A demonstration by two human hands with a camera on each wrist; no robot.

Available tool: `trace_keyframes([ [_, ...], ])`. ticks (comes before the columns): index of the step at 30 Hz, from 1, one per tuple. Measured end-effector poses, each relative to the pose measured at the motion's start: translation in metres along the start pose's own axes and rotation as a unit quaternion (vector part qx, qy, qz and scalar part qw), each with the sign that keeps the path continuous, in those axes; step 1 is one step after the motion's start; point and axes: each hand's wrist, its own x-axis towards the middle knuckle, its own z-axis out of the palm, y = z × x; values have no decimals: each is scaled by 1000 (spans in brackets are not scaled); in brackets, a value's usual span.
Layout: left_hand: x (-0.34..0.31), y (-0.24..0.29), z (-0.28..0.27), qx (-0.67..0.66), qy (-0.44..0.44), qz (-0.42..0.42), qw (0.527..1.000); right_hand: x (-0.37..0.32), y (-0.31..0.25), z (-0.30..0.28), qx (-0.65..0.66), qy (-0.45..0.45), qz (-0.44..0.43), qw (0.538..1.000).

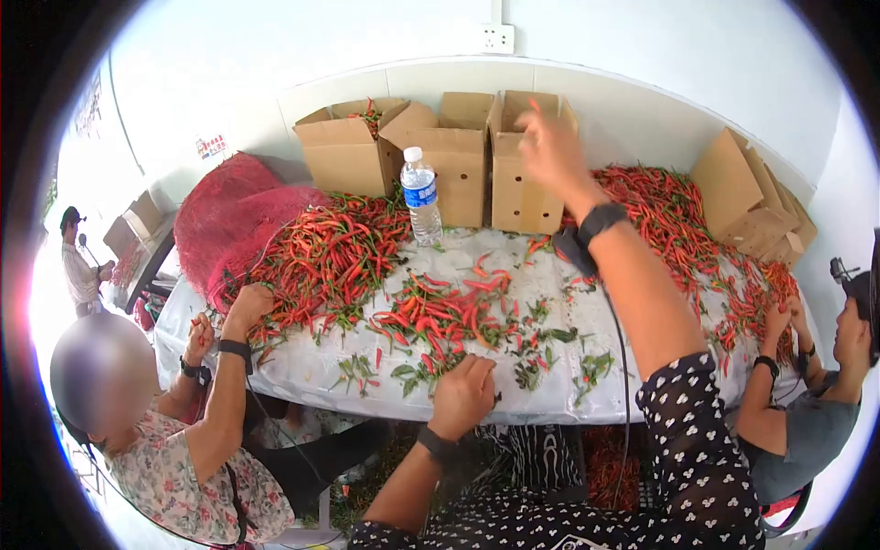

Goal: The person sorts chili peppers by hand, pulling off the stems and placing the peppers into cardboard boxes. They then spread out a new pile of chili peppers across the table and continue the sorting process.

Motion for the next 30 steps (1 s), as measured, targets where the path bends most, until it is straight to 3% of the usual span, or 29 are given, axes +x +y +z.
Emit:
trace_keyframes([
  [3,0,1,-1,3,-2,-8,1000,-49,-12,48,65,-296,41,952],
  [5,0,-1,-1,13,-17,-10,1000,-88,13,103,85,-335,-45,937],
  [8,1,0,-4,-4,-13,-17,1000,-115,9,124,68,-386,-13,920],
  [10,3,3,-6,-5,-18,-29,999,-123,2,127,20,-525,26,851],
  [15,2,1,-5,-2,-10,-18,1000,-145,-9,108,-2,-481,-12,877],
  [18,0,-1,-3,-4,7,-11,1000,-158,-21,84,82,-494,11,866],
  [20,0,0,-3,-9,28,-7,1000,-164,-35,57,175,-415,104,887],
  [21,0,1,-5,-2,15,-20,1000,-169,-39,50,172,-417,103,887],
  [23,1,3,-6,-2,39,-10,999,-174,-46,33,207,-332,150,908],
  [24,2,2,-5,-1,61,0,998,-178,-49,25,203,-329,149,910],
  [26,4,0,-4,-2,77,22,997,-187,-58,10,201,-217,96,950],
  [28,10,5,-10,-104,106,-126,981,-192,-70,-2,189,-202,73,958],
  [30,14,7,-15,-137,113,-164,970,-199,-85,-11,177,-223,46,957],
])
